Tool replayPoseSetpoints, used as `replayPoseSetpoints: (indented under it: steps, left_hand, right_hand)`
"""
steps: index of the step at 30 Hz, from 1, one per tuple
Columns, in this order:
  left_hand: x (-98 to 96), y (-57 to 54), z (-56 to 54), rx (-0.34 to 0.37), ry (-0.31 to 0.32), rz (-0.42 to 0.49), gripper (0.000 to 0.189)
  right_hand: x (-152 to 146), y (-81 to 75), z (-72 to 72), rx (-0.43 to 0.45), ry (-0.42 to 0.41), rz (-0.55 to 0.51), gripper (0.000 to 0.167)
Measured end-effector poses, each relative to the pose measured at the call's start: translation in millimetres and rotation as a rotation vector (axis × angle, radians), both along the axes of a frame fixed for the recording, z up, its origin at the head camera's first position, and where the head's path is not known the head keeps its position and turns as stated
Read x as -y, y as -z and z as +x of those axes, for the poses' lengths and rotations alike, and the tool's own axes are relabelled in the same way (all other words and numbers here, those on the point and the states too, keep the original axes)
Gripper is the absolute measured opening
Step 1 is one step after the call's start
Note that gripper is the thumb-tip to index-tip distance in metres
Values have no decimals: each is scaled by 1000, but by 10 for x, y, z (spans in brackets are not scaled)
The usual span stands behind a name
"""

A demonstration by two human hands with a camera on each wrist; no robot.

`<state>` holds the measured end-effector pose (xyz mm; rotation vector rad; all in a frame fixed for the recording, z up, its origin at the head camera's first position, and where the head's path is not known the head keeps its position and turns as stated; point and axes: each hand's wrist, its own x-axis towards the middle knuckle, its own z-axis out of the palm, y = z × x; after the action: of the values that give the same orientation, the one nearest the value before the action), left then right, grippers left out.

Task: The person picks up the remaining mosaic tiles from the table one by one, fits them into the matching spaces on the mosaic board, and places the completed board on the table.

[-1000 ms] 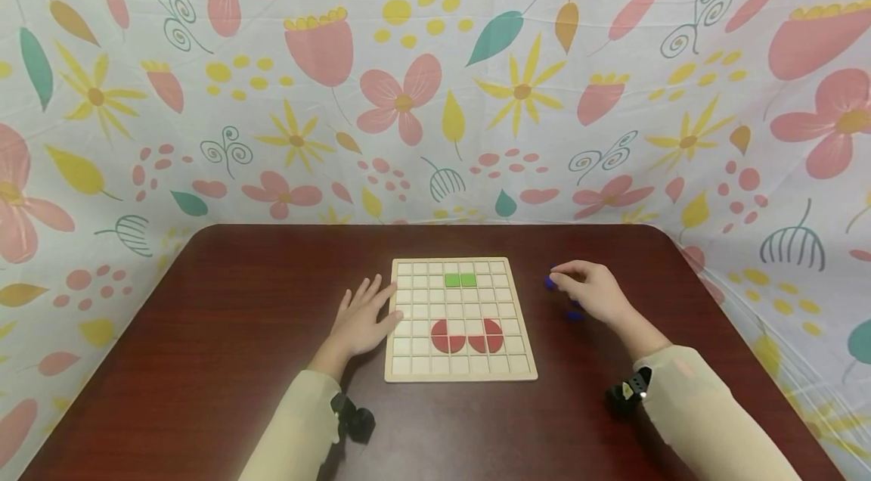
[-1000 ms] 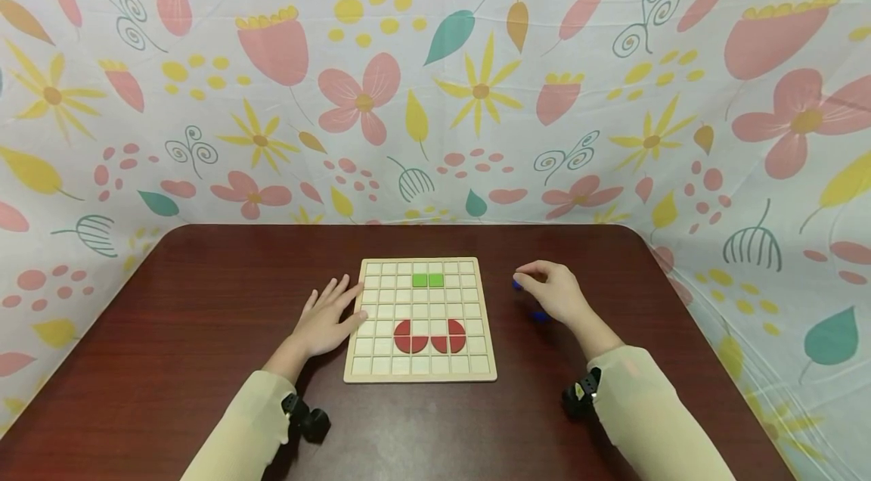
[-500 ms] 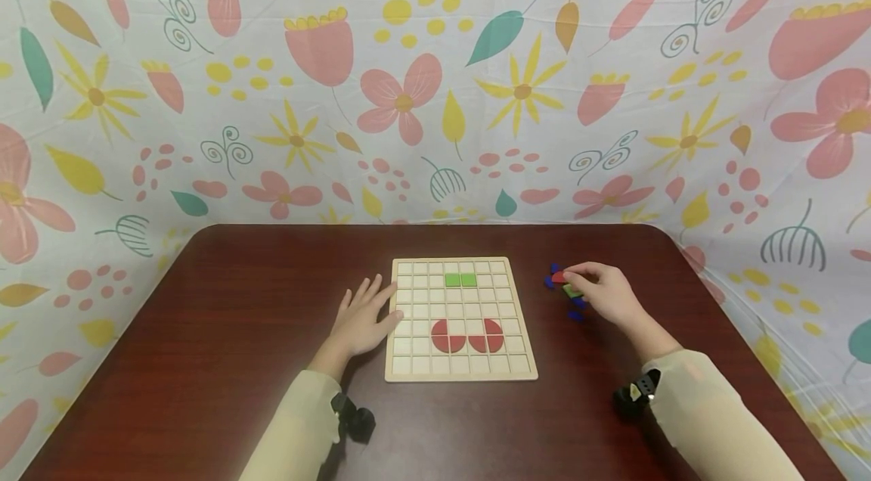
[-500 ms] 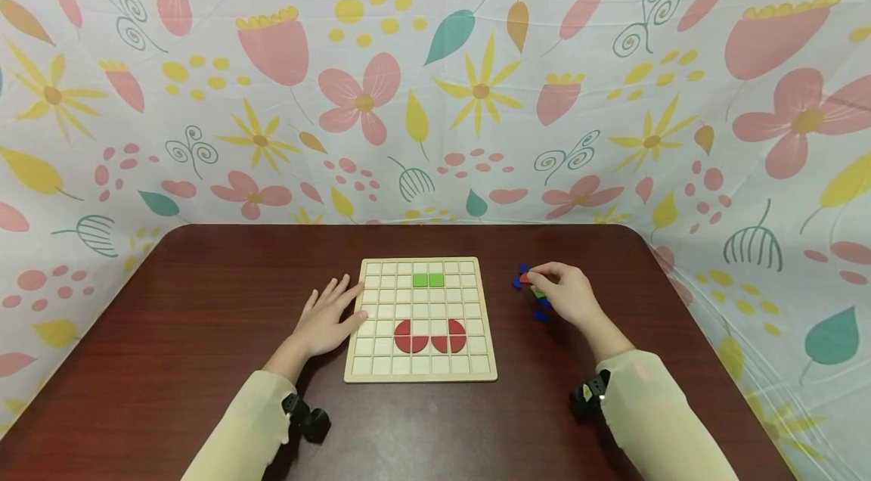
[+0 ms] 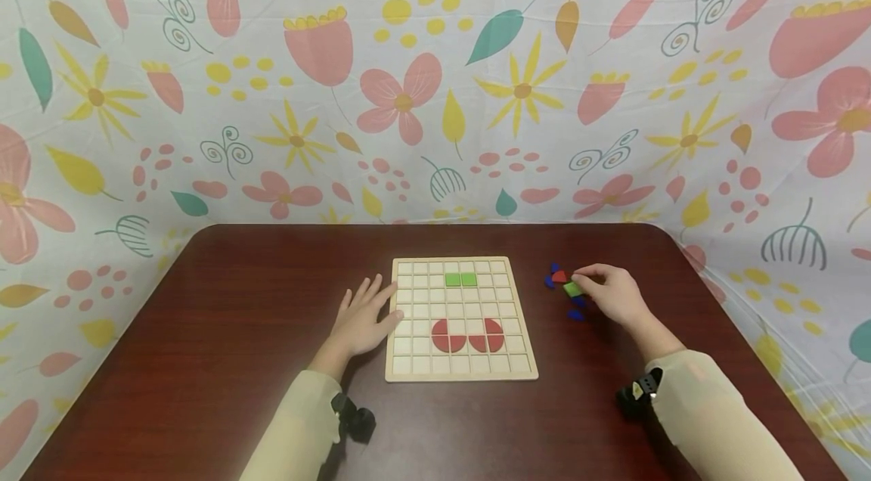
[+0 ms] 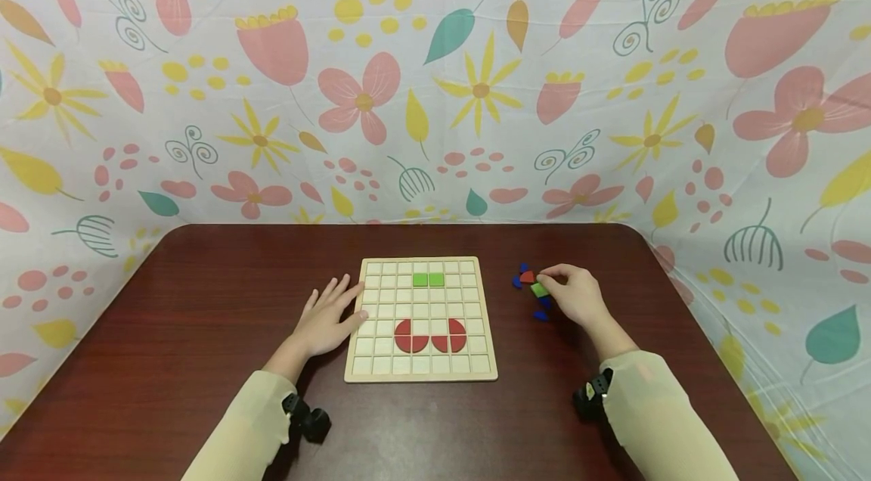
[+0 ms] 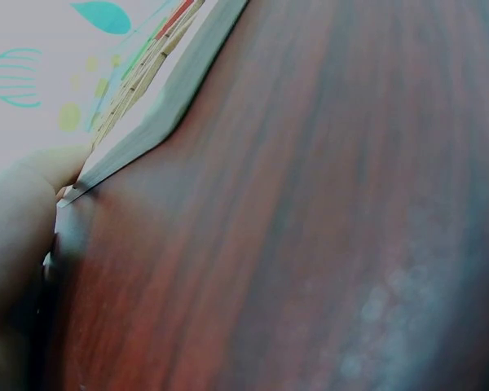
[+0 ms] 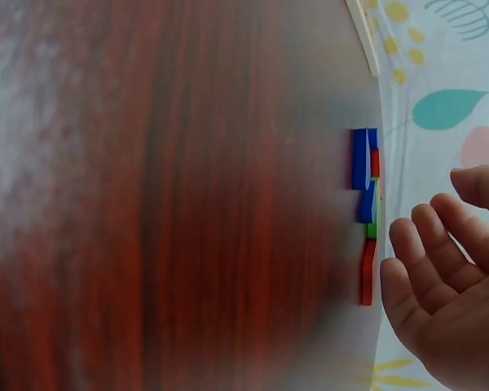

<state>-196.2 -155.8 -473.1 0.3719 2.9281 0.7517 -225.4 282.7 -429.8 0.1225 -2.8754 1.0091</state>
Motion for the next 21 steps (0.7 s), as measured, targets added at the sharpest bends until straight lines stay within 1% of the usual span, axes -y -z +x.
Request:
replayPoseSetpoints:
  steps: [4,8,13,17,21]
  left_hand:
    - [-2,-11,2,4,-1,-1,61]
    - [-3,-15,3,6,-3,0,61]
    - [0,-14,5,8,1,0,61]
    - [1,-14,5,9,1,3,61]
    - [0,-8,2,6,0,-1,61]
  right_hand:
    - [-36,3,-4,28,16,11,35]
    - [-49,7,-11,42,23,48,34]
    - [-41,33,-38,60,21,101,34]
    - [-18,35,-59,87,11,117,35]
    - [-9,40,-79,94,9,132,37]
